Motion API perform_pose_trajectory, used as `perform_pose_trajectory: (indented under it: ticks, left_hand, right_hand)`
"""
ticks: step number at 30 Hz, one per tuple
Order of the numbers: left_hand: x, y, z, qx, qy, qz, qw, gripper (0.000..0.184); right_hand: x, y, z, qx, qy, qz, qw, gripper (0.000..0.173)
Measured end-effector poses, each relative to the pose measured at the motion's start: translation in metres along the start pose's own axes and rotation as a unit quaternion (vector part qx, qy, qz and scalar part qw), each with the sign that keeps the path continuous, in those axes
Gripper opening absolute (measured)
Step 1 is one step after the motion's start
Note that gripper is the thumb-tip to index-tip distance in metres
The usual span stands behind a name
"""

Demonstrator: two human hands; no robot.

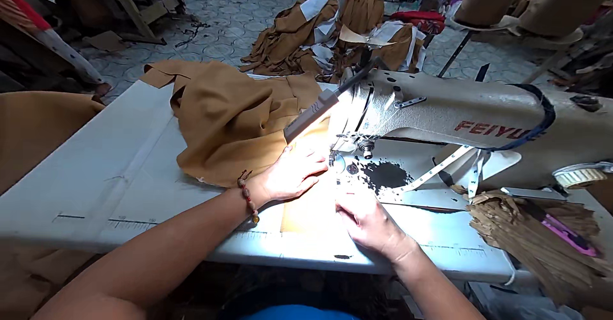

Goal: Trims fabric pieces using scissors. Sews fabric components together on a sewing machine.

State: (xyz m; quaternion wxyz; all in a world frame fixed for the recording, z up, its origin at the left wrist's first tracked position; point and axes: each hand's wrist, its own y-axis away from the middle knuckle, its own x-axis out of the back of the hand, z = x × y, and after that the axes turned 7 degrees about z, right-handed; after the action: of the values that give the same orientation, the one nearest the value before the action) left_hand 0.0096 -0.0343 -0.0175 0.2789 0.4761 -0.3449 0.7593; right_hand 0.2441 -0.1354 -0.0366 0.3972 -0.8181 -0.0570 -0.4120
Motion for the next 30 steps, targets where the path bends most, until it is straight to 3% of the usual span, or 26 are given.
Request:
perform_pose_trajectory:
  ticks: [5, 10, 20, 30]
  left_hand:
    - [0.007, -0.003, 0.002, 0.011, 0.000, -0.015, 1.000, 0.042]
    - [-0.006, 0.016, -0.001, -0.062, 0.041, 0.067, 0.995, 0.037]
    - [-0.002, 0.019, -0.007, -0.074, 0.093, 0.063, 0.991, 0.028]
    - [0.001, 0.034, 0.019, -0.064, -0.004, 0.046, 0.997, 0.035]
  right_hand:
    - [-0.005, -0.001, -0.001, -0.030, -0.009, 0.018, 0.999, 0.025]
    - [-0.009, 0.005, -0.001, -0.015, 0.007, 0.058, 0.998, 0.025]
    - [-0.009, 0.006, 0.000, -0.034, 0.026, 0.052, 0.998, 0.026]
    - [-0.005, 0.006, 0.006, -0.028, 0.050, -0.049, 0.997, 0.039]
